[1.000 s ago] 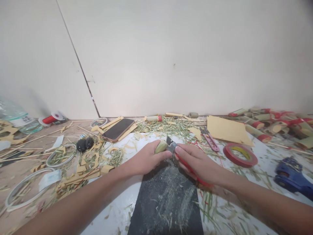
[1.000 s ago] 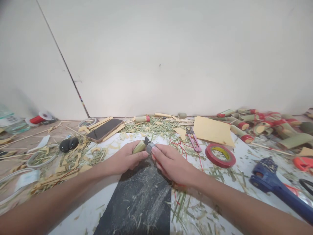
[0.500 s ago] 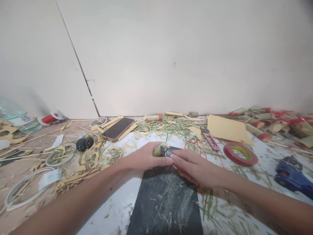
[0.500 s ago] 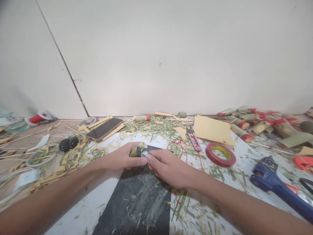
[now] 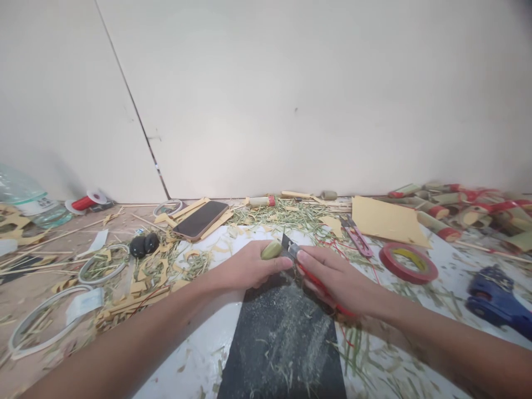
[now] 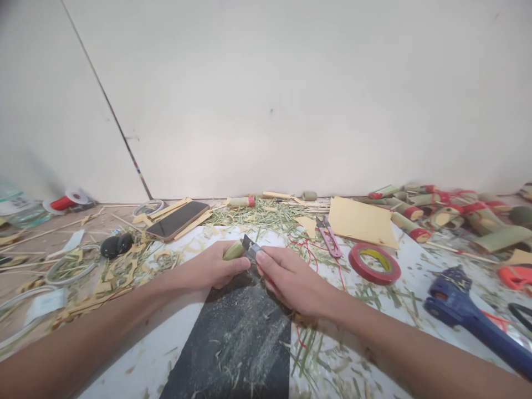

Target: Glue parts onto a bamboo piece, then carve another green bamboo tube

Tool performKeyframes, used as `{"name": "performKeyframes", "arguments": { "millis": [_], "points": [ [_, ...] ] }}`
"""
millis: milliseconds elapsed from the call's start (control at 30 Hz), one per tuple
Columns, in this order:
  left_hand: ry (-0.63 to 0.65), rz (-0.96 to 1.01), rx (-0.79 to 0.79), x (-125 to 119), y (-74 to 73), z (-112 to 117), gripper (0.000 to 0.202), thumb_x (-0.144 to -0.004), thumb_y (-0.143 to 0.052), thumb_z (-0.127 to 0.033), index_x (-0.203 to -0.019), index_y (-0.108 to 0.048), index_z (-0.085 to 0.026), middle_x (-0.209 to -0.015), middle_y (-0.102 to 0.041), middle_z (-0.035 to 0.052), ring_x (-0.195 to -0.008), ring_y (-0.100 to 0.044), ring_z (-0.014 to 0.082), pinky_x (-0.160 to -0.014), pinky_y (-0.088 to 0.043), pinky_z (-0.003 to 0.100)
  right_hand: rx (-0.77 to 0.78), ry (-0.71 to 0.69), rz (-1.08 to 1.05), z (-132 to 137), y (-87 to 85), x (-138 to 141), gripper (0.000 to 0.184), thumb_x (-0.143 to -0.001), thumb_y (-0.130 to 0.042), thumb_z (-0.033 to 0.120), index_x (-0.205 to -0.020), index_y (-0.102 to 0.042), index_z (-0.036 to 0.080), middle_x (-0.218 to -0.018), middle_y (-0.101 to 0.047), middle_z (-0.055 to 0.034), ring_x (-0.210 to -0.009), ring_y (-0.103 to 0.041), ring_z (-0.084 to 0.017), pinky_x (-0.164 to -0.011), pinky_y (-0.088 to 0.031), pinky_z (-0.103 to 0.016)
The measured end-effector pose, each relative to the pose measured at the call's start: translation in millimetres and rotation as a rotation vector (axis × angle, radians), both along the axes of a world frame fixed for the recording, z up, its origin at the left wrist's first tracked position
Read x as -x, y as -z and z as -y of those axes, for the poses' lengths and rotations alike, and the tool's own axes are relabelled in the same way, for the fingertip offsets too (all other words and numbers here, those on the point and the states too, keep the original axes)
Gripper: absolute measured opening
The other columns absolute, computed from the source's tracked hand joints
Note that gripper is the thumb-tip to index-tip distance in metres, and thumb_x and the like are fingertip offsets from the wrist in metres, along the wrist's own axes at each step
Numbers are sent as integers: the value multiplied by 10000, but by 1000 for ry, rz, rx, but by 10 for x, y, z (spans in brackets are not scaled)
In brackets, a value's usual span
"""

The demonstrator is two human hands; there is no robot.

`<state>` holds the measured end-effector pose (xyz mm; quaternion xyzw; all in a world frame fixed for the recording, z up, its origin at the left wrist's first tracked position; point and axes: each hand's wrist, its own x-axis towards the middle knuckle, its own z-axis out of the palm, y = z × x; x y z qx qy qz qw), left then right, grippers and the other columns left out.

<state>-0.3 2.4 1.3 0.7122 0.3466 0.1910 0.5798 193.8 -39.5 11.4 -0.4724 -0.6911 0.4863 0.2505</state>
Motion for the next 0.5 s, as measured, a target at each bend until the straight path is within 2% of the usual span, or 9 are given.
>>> {"name": "performKeyframes", "arguments": {
  "millis": [200,367,500],
  "points": [
    [59,41,-39,0,-31,8,328,-786,-635,-458,-885,-549,-157,-636,-480,-55,-509,-376,63,-484,-316,201,54,-129,21,1,-12,25,484,-922,-363,595,-641,-378,201,-482,-379,71,-394,-338,-63,-394,-251,-207],
    [-37,26,-186,-35,-28,66,262,-798,-634,-385,-936,-575,-170,-858,-614,-2,-751,-520,130,-708,-407,255,43,-128,44,4,-32,28,470,-934,-346,580,-652,-375,204,-483,-372,71,-398,-337,-65,-402,-257,-209],
    [-102,-28,-238,-58,0,107,265,-810,-611,-413,-915,-562,-174,-893,-625,5,-824,-534,164,-736,-406,279,-8,-94,85,17,-22,36,458,-946,-324,553,-651,-376,207,-491,-373,66,-416,-349,-77,-414,-273,-218]
  ]
}}
